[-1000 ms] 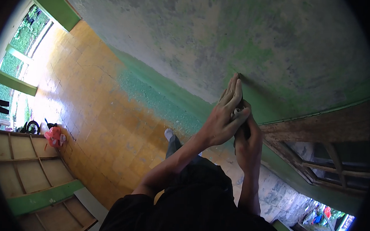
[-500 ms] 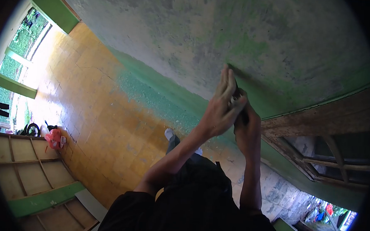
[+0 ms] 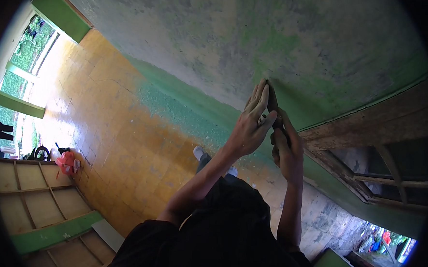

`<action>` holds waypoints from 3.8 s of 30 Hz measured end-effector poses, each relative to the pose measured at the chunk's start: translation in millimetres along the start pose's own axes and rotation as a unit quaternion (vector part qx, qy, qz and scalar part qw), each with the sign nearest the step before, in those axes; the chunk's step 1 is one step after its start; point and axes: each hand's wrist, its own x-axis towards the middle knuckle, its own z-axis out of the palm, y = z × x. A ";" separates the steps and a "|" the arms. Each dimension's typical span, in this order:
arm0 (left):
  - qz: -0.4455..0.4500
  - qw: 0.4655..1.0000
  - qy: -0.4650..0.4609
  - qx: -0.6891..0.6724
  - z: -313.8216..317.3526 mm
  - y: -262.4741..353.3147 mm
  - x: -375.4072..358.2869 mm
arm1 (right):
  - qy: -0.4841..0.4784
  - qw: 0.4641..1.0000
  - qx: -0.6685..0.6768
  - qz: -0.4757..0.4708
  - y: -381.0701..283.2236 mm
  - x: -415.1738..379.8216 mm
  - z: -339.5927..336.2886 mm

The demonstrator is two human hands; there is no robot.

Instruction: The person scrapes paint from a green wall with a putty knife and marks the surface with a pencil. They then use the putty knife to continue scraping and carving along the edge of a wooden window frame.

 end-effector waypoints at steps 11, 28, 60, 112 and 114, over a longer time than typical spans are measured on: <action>-0.038 0.997 0.006 -0.062 -1.0 3.8 4.2 | 0.025 0.979 -0.127 -0.158 1.6 17.7 18.8; -0.117 0.970 0.097 -0.191 -23.2 -25.4 -4.0 | -0.015 0.996 -0.042 -0.072 33.3 33.1 27.8; -0.181 0.944 -0.121 -0.246 -33.6 -126.1 37.9 | 0.173 0.965 0.183 -0.072 152.0 120.0 151.5; -0.213 0.948 -0.063 -0.229 -36.1 -102.4 39.0 | 0.142 0.948 0.282 -0.043 111.8 101.1 155.1; -0.193 0.953 -0.090 -0.217 -43.0 -91.7 50.0 | 0.124 0.950 0.282 -0.043 111.2 105.5 148.7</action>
